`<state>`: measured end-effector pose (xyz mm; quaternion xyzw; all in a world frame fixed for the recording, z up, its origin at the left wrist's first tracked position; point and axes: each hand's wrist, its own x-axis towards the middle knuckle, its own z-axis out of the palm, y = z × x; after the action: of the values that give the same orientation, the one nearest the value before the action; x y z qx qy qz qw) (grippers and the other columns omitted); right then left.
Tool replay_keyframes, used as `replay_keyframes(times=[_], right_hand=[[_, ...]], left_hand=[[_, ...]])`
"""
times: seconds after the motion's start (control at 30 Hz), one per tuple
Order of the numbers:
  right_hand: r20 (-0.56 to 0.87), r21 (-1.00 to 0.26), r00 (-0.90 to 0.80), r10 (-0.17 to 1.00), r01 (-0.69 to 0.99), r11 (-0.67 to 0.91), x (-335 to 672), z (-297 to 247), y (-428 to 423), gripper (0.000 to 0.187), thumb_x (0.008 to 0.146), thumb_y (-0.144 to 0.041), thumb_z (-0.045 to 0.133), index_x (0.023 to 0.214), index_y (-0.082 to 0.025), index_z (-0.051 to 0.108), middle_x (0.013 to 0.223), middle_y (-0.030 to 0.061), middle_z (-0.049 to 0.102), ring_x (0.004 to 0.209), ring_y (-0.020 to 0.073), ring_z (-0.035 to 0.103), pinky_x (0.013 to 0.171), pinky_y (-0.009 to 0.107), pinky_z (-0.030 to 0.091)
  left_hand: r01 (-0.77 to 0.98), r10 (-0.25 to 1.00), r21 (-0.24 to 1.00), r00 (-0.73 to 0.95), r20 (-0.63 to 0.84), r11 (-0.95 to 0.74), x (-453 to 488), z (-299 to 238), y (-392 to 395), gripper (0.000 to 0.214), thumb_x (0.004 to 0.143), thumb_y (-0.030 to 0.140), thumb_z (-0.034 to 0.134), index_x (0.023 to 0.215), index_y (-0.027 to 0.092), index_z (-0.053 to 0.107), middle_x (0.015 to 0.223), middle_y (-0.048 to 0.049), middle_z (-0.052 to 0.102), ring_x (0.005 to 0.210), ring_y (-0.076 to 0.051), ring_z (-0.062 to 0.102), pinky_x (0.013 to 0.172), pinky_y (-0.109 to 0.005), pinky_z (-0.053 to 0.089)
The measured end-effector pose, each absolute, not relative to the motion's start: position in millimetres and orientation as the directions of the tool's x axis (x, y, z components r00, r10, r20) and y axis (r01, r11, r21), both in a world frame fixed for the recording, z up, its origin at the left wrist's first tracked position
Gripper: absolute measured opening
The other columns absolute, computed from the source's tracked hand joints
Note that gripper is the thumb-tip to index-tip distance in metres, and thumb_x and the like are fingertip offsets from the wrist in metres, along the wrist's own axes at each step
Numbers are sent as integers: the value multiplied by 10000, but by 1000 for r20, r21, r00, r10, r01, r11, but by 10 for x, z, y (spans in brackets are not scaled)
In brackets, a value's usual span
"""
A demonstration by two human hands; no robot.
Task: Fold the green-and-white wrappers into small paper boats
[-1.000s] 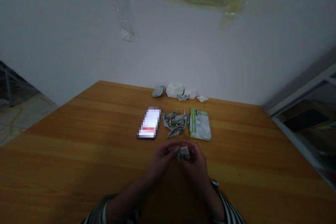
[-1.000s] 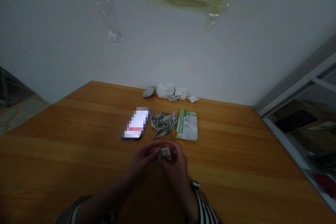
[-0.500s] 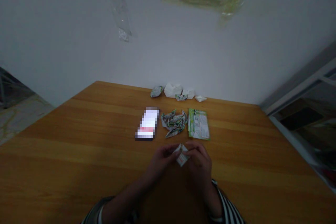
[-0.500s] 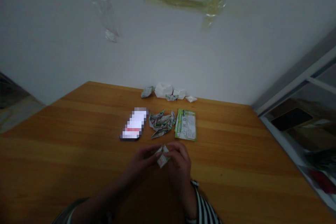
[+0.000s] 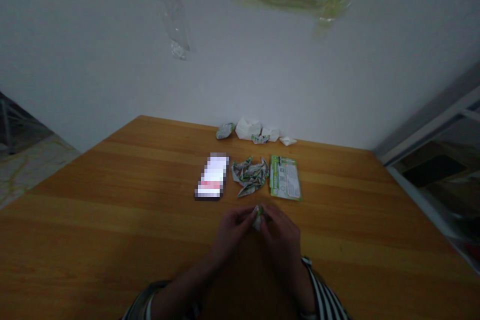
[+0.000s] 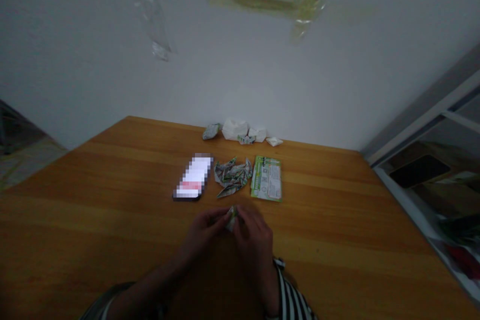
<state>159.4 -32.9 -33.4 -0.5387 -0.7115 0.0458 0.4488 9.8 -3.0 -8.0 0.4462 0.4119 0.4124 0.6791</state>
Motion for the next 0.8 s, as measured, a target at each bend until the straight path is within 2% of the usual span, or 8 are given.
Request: replay_keyframes(times=[0.1,0.17,0.33,0.57,0.7,0.8], right_hand=[[669,-421,-66,740,787,451,1625,-333,-313,247,849,-105,577,1069,-180,659,1064,101,735,937,220,705,842,357,577],[698,-384,-74,712,801,459,1639,-325,-299,221,842,-90,578,1027,-176,661,1022,98,748,893,209,718,804,337,590],[731,-390,-71,679,773,500,1616,-303,-288,188,830,-80,588,976,-184,644,904,77,761,808,185,727,743,297,601],[782,-398,-79,618,700,593,1565,-264,-287,223,829,-50,569,993,-176,650,928,100,750,847,186,716,779,299,588],[739,-460,-107,666,642,613,1554,-235,-293,255,833,-56,563,1019,-192,672,966,97,741,899,199,694,819,346,567],[651,-615,-18,759,574,541,1540,-232,-303,241,838,-105,584,1024,-219,688,999,82,737,940,211,681,862,380,546]], left_hand=[[-187,930,945,306,-202,267,132,-102,-50,334,730,398,744,963,159,751,959,-86,781,921,-269,708,857,-364,532],[-187,931,942,296,-215,277,149,-105,-66,344,706,401,763,940,149,746,910,-87,784,868,-256,716,811,-344,542],[-206,928,925,269,-259,318,155,-125,-68,361,654,431,794,845,132,730,799,-77,770,727,-215,704,681,-289,532],[-224,917,930,342,-204,290,140,-95,-72,370,718,481,721,875,146,742,794,-45,743,751,-207,663,680,-274,504],[-146,935,953,279,-219,266,113,-62,-60,372,728,488,697,823,133,757,713,-30,724,691,-194,636,638,-259,474],[-159,937,949,269,-223,271,96,-71,-57,382,741,495,673,838,135,758,737,-29,730,725,-205,634,676,-273,476]])
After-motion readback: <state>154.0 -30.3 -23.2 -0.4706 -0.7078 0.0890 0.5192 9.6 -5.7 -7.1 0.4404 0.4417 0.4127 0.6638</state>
